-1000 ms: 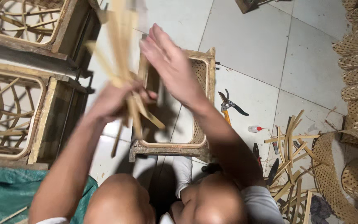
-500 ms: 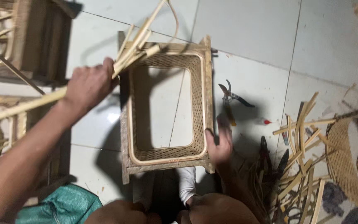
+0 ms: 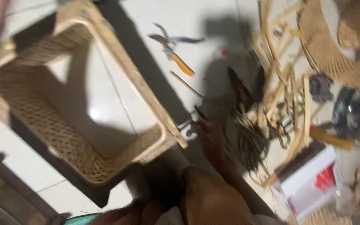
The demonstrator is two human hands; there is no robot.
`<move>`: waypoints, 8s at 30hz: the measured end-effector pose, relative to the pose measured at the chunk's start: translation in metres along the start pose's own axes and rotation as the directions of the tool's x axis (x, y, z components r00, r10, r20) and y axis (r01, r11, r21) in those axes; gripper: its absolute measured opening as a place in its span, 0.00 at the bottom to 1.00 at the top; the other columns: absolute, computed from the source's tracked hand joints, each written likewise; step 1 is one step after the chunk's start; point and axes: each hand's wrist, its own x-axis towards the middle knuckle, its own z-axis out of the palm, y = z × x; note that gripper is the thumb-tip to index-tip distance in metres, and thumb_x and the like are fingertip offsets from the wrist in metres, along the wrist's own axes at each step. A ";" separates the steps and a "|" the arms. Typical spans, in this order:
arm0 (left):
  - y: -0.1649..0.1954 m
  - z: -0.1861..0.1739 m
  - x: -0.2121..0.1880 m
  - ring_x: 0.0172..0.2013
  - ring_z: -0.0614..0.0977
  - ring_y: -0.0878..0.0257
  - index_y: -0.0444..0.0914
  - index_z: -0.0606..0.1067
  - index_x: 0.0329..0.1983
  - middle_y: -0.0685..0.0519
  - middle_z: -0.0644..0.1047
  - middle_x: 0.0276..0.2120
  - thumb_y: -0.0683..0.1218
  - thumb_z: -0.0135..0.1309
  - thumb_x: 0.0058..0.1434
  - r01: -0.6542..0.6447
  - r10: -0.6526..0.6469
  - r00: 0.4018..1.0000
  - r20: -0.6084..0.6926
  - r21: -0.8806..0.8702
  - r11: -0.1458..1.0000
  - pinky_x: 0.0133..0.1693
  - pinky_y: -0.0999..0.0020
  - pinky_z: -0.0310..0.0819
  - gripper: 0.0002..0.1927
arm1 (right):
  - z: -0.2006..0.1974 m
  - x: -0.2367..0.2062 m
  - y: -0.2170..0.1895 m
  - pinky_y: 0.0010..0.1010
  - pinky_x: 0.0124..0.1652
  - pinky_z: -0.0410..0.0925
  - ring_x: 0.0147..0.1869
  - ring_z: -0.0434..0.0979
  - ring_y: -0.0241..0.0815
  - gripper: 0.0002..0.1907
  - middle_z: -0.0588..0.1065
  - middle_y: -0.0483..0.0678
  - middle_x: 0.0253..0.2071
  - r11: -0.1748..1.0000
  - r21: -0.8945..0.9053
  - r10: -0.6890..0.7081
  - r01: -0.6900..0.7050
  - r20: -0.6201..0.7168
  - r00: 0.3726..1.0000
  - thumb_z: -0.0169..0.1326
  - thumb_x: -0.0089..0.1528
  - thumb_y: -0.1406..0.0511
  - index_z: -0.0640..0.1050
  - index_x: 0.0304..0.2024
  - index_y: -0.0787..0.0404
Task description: The person sits on the floor assembling a rattan basket frame. They insert thin rattan strips across the frame, tap them into place with a hammer, trim with pliers, and squeeze glue from a bottle onto the joints.
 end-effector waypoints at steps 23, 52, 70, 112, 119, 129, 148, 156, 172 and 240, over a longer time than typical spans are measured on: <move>0.203 -0.048 -0.353 0.38 0.76 0.59 0.35 0.75 0.63 0.52 0.75 0.29 0.58 0.69 0.59 0.018 0.019 0.974 0.224 -0.159 0.987 0.71 0.52 0.59 0.35 | -0.143 0.006 0.160 0.46 0.37 0.71 0.35 0.78 0.54 0.12 0.80 0.54 0.38 0.983 -0.074 0.109 -0.169 -0.506 0.855 0.51 0.71 0.64 0.80 0.52 0.62; 0.193 -0.037 -0.366 0.77 0.46 0.33 0.33 0.50 0.82 0.23 0.41 0.75 0.60 0.75 0.56 0.449 -0.497 0.867 0.033 -0.482 0.752 0.79 0.36 0.50 0.63 | -0.168 0.025 0.072 0.45 0.37 0.63 0.34 0.66 0.65 0.16 0.66 0.71 0.35 0.999 -0.041 0.019 -0.029 -0.225 0.974 0.58 0.70 0.70 0.72 0.43 0.83; 0.189 0.020 -0.399 0.41 0.83 0.62 0.33 0.81 0.48 0.48 0.83 0.43 0.42 0.60 0.64 0.890 -0.774 0.300 0.558 -0.455 0.018 0.43 0.65 0.79 0.11 | 0.001 0.173 0.004 0.32 0.50 0.71 0.52 0.80 0.41 0.23 0.80 0.49 0.48 0.909 -0.119 -0.106 0.399 0.860 0.500 0.69 0.56 0.59 0.81 0.49 0.64; 0.179 0.031 -0.391 0.43 0.84 0.56 0.32 0.81 0.48 0.43 0.84 0.40 0.39 0.61 0.57 0.743 -0.761 0.499 0.414 -0.656 0.131 0.47 0.62 0.75 0.15 | 0.032 0.179 -0.058 0.30 0.25 0.61 0.27 0.66 0.38 0.26 0.72 0.46 0.27 0.561 -0.637 0.447 0.529 0.771 0.453 0.65 0.57 0.49 0.83 0.37 0.67; 0.098 0.017 -0.376 0.37 0.83 0.62 0.34 0.84 0.44 0.47 0.85 0.36 0.43 0.61 0.60 0.790 -0.758 0.450 0.472 -0.606 0.091 0.41 0.64 0.75 0.11 | 0.050 0.150 -0.090 0.26 0.27 0.73 0.25 0.78 0.33 0.20 0.76 0.45 0.23 0.833 -0.476 0.326 0.281 0.833 0.446 0.66 0.58 0.53 0.78 0.31 0.63; 0.119 0.039 -0.422 0.30 0.79 0.56 0.30 0.79 0.39 0.44 0.80 0.27 0.46 0.61 0.61 0.930 -0.746 0.228 0.626 -0.367 -0.024 0.36 0.59 0.74 0.13 | 0.089 0.159 -0.060 0.25 0.13 0.55 0.13 0.59 0.32 0.18 0.63 0.42 0.13 0.859 -0.512 0.498 -0.024 0.845 -0.197 0.62 0.61 0.57 0.81 0.26 0.65; 0.118 0.042 -0.431 0.41 0.84 0.49 0.32 0.79 0.49 0.38 0.83 0.39 0.46 0.61 0.60 0.925 -0.727 0.269 0.631 -0.380 0.013 0.46 0.56 0.76 0.17 | 0.087 0.076 -0.013 0.42 0.38 0.74 0.33 0.78 0.47 0.17 0.77 0.56 0.30 0.330 -0.618 -0.188 0.713 0.698 0.691 0.57 0.61 0.58 0.79 0.37 0.69; 0.134 0.045 -0.459 0.42 0.85 0.51 0.32 0.78 0.51 0.39 0.84 0.40 0.46 0.61 0.59 0.893 -0.756 0.298 0.583 -0.449 0.005 0.47 0.56 0.75 0.19 | 0.048 0.058 -0.010 0.46 0.56 0.70 0.56 0.76 0.52 0.14 0.78 0.56 0.49 0.428 -0.452 -0.262 0.783 0.767 0.586 0.53 0.66 0.64 0.75 0.50 0.66; -0.064 -0.055 -0.164 0.70 0.66 0.47 0.28 0.51 0.74 0.35 0.63 0.69 0.67 0.48 0.64 0.737 -0.602 0.444 0.664 -0.652 -0.175 0.68 0.54 0.62 0.49 | 0.000 0.353 -0.196 0.43 0.47 0.71 0.48 0.78 0.55 0.13 0.77 0.54 0.42 0.595 -0.384 -0.681 0.706 0.226 0.697 0.65 0.59 0.68 0.82 0.47 0.61; -0.125 0.060 -0.030 0.32 0.81 0.57 0.30 0.81 0.37 0.45 0.82 0.33 0.50 0.52 0.60 0.765 -0.588 0.403 0.701 -0.611 -0.204 0.38 0.63 0.77 0.17 | 0.123 0.429 -0.197 0.43 0.49 0.71 0.49 0.78 0.52 0.20 0.78 0.59 0.46 0.000 -0.713 -0.661 0.701 0.526 0.535 0.55 0.56 0.71 0.77 0.51 0.70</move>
